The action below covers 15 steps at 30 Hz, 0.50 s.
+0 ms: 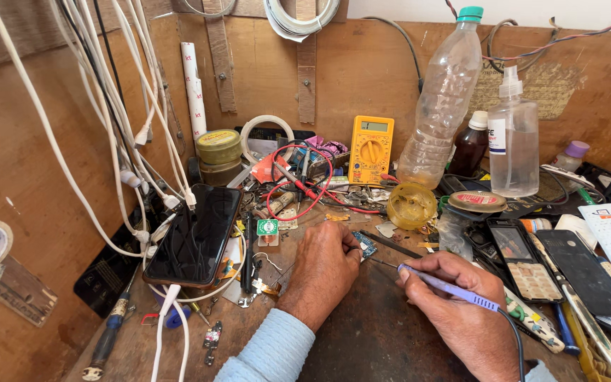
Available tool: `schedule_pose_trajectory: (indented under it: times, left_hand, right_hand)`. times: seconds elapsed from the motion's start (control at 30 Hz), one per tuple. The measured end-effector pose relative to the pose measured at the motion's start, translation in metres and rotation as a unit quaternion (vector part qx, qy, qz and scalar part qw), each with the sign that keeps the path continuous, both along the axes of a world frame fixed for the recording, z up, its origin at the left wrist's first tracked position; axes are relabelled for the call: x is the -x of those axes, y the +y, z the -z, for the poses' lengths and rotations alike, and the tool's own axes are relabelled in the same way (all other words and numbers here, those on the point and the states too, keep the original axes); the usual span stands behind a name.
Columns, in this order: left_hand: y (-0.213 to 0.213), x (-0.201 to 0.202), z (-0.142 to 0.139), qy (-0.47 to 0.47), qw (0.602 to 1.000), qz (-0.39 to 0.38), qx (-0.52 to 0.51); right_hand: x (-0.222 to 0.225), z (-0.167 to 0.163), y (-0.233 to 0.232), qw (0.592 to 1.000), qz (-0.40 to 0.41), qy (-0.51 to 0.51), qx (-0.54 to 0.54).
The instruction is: The person uses a soldering iron to work on a small circuit board, repeatedly touching the tip to various points on the board. The person flips the board over to access the other side and continues soldering. The board is then placed on the table.
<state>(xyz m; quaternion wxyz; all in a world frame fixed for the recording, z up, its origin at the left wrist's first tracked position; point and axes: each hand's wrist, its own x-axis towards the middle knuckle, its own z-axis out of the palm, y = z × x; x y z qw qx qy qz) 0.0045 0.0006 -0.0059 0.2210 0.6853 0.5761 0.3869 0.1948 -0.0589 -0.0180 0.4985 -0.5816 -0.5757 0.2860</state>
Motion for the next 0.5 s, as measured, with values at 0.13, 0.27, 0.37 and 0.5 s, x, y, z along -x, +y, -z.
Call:
schedule_pose_trajectory:
  times: [0.13, 0.27, 0.37, 0.5]
  left_hand:
    - [-0.0001, 0.0, -0.0001, 0.003, 1.0, 0.001, -0.007]
    - [-0.0003, 0.0008, -0.0005, -0.002, 1.0, 0.004, -0.006]
    - [-0.0008, 0.0005, -0.0003, -0.005, 1.0, 0.003, -0.005]
    - [-0.0008, 0.0005, 0.0003, -0.007, 1.0, 0.0, -0.008]
  right_hand:
    - [-0.0005, 0.0014, 0.0003, 1.0, -0.002, -0.012, -0.006]
    - [-0.0002, 0.0012, 0.0, 1.0, -0.005, -0.002, -0.001]
    - [0.0003, 0.0005, -0.0013, 1.0, 0.0, -0.002, 0.003]
    - [0.0005, -0.0007, -0.0008, 1.0, -0.012, 0.001, -0.009]
